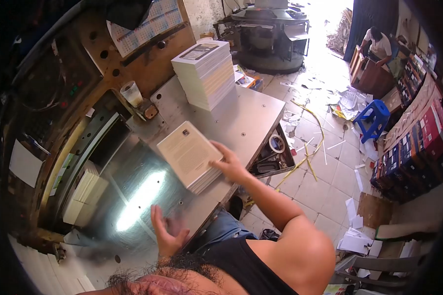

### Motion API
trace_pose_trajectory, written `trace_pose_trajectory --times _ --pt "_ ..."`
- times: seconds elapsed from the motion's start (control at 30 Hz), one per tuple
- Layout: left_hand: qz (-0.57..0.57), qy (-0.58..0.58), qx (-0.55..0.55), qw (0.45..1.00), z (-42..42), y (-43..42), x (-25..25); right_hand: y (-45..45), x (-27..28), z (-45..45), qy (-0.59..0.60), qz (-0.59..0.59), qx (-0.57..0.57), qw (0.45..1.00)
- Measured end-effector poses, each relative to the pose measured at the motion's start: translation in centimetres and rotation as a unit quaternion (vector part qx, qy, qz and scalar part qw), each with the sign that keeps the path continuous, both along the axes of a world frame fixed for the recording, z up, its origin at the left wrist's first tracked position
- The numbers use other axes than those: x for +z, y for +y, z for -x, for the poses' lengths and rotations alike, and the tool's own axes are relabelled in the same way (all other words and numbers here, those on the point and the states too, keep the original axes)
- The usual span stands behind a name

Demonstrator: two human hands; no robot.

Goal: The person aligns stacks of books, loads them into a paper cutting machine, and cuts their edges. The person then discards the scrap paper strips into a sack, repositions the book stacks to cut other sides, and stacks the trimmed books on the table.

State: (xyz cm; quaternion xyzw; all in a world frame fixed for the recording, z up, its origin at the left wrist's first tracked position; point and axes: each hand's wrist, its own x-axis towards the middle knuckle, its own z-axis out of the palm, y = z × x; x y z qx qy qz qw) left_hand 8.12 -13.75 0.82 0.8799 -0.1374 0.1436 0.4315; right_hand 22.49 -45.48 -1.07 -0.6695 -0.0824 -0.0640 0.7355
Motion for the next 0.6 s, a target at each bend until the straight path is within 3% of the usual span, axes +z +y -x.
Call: trace_pose_trajectory --times 0.07,0.13,0.23,0.4,0.43,0.6 --pt "-0.057 -0.049 0.032 0.997 2.3 0.0 1.0 2.4 -0.6 1.5 -0.006 -0.003 0.025 1.0" --pt "-0.121 -0.103 0.061 0.985 4.5 0.1 1.1 5.2 -0.4 3.7 -0.055 0.077 0.021 0.995" --pt "-0.268 -0.198 0.092 0.938 7.9 1.9 -0.9 10.0 0.0 7.6 -0.031 0.08 0.081 0.993" --pt "-0.384 -0.134 0.243 0.881 15.2 4.5 -2.3 15.4 2.4 13.7 -0.045 0.156 0.216 0.963" --pt "-0.398 -0.134 0.286 0.861 16.9 5.2 -2.8 16.4 1.8 14.1 -0.122 0.161 0.23 0.952" --pt "-0.43 -0.124 0.457 0.768 21.8 8.2 -4.8 18.5 1.8 15.3 0.011 0.019 0.571 0.82"
